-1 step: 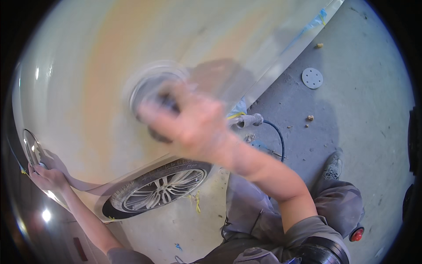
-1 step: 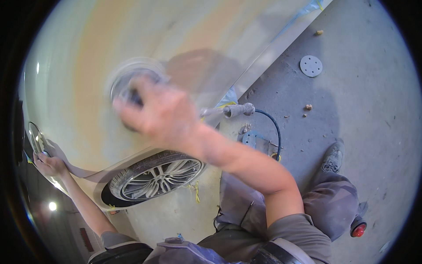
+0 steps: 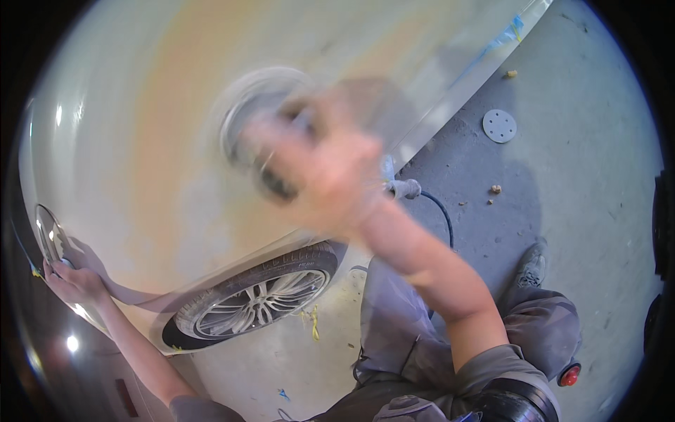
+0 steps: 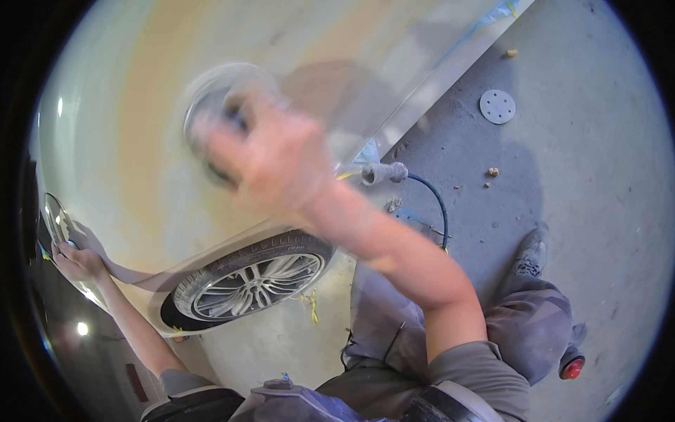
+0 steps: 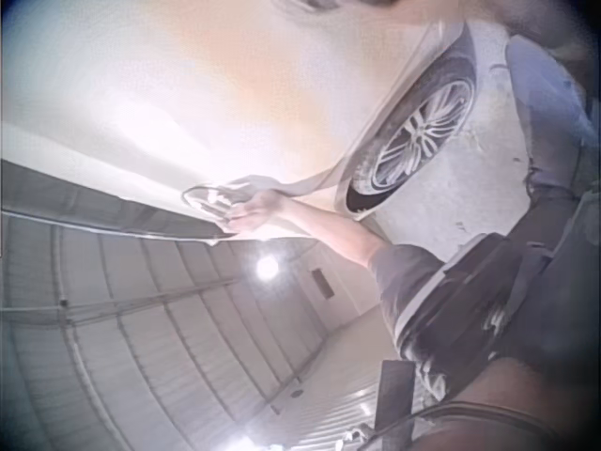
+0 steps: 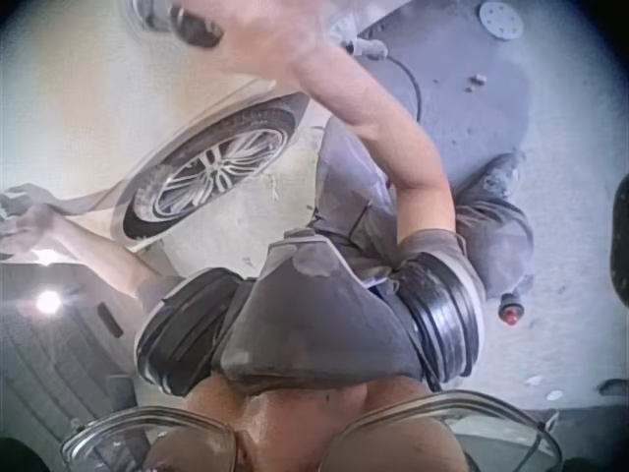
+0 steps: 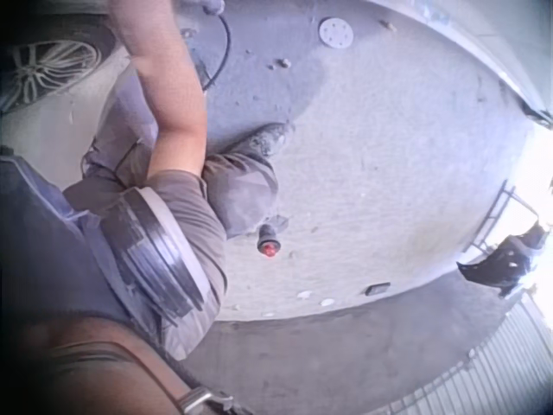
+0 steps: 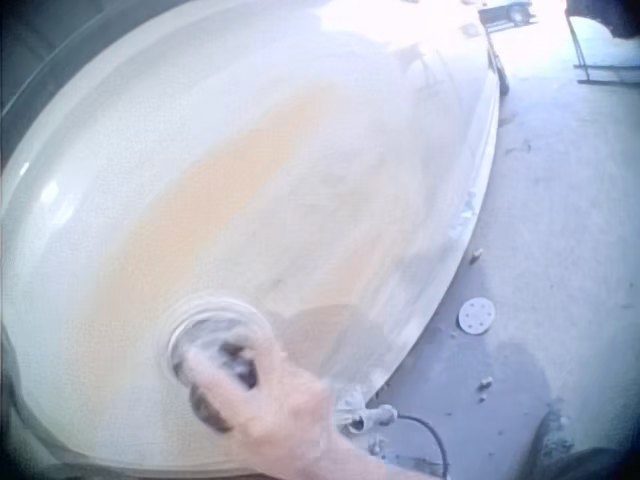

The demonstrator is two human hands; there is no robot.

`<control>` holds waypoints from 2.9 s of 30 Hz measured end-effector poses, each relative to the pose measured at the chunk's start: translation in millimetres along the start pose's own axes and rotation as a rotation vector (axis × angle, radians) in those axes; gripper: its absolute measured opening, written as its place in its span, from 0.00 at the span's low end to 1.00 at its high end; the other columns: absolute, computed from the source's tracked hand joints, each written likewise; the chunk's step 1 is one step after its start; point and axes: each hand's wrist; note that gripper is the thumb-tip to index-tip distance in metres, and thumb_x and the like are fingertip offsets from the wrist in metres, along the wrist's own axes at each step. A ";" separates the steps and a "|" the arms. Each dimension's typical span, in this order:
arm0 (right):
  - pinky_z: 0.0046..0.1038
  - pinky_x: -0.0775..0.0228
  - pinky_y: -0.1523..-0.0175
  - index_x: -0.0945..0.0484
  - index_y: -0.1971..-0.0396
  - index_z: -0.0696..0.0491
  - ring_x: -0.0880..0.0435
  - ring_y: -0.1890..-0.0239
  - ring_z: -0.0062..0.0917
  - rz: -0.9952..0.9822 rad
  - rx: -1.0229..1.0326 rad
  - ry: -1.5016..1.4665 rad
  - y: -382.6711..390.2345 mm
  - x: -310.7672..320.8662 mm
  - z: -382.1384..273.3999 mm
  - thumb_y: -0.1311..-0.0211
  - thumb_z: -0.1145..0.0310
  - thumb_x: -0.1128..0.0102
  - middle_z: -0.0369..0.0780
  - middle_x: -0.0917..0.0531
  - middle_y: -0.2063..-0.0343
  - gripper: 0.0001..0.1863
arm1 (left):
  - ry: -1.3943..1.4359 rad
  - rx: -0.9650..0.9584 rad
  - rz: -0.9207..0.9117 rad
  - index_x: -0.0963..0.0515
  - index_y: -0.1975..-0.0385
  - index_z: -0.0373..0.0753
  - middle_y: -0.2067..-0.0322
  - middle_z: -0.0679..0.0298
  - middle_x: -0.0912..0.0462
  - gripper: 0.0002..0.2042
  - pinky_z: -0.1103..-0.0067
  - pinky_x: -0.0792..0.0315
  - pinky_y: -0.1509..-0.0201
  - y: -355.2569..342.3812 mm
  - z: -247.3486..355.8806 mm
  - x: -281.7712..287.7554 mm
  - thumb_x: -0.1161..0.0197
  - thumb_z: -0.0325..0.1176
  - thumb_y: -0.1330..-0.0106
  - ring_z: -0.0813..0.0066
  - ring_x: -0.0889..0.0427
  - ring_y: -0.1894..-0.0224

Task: The person uses a pneumatic orbital sander to sand the rear quarter panel of a white car. They repeatedly sand the surface, pause to wipe it with their hand, and change sanding discs mid-task. The work continues across the same panel area without a visible final finish.

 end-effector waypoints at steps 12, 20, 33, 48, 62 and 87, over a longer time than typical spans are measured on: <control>0.31 0.24 0.74 0.16 0.53 0.39 0.19 0.74 0.29 -0.036 0.126 -0.016 17.7 -26.9 -52.0 0.43 0.62 0.36 0.43 0.21 0.57 0.16 | 0.018 -0.021 0.033 0.19 0.46 0.26 0.50 0.44 0.14 0.27 0.61 0.26 0.39 -2.5 -8.5 -4.5 0.49 0.47 0.22 0.46 0.17 0.46; 0.26 0.25 0.72 0.14 0.53 0.39 0.17 0.71 0.25 -0.058 0.026 -0.009 21.3 -24.8 -46.5 0.48 0.65 0.34 0.39 0.18 0.59 0.19 | -0.006 -0.037 0.034 0.20 0.46 0.24 0.50 0.42 0.15 0.27 0.61 0.26 0.38 -4.0 -6.0 -3.5 0.49 0.47 0.21 0.44 0.18 0.45; 0.25 0.25 0.73 0.15 0.53 0.39 0.19 0.73 0.26 -0.155 0.175 -0.007 27.9 -24.6 -61.2 0.46 0.64 0.38 0.41 0.19 0.56 0.19 | 0.036 0.034 -0.008 0.20 0.44 0.25 0.51 0.43 0.15 0.27 0.66 0.23 0.43 -3.0 -6.2 -1.6 0.50 0.48 0.21 0.50 0.16 0.48; 0.35 0.19 0.64 0.17 0.52 0.44 0.14 0.66 0.39 0.180 0.077 0.088 -54.8 27.4 37.7 0.58 0.68 0.22 0.44 0.19 0.57 0.27 | -0.003 0.080 -0.005 0.19 0.44 0.28 0.48 0.45 0.14 0.26 0.65 0.24 0.40 -2.5 -2.7 -1.9 0.48 0.48 0.22 0.50 0.15 0.45; 0.27 0.23 0.69 0.15 0.52 0.37 0.20 0.70 0.27 -0.059 0.170 -0.031 49.0 -24.6 -50.6 0.44 0.61 0.39 0.40 0.17 0.52 0.18 | 0.070 -0.053 0.019 0.21 0.44 0.24 0.46 0.39 0.16 0.23 0.60 0.25 0.35 9.4 -26.0 -5.7 0.45 0.43 0.20 0.41 0.18 0.43; 0.28 0.24 0.45 0.19 0.44 0.56 0.17 0.53 0.23 0.052 -0.524 -0.441 -27.1 176.0 106.0 0.58 0.60 0.18 0.39 0.17 0.53 0.37 | 0.021 -0.014 -0.041 0.23 0.40 0.28 0.46 0.43 0.18 0.22 0.57 0.27 0.38 19.8 5.7 -8.8 0.45 0.42 0.21 0.42 0.20 0.44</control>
Point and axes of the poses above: each hand's wrist, its own y-axis away from the middle knuckle, its own x-axis out of the back of the hand, z = x × y
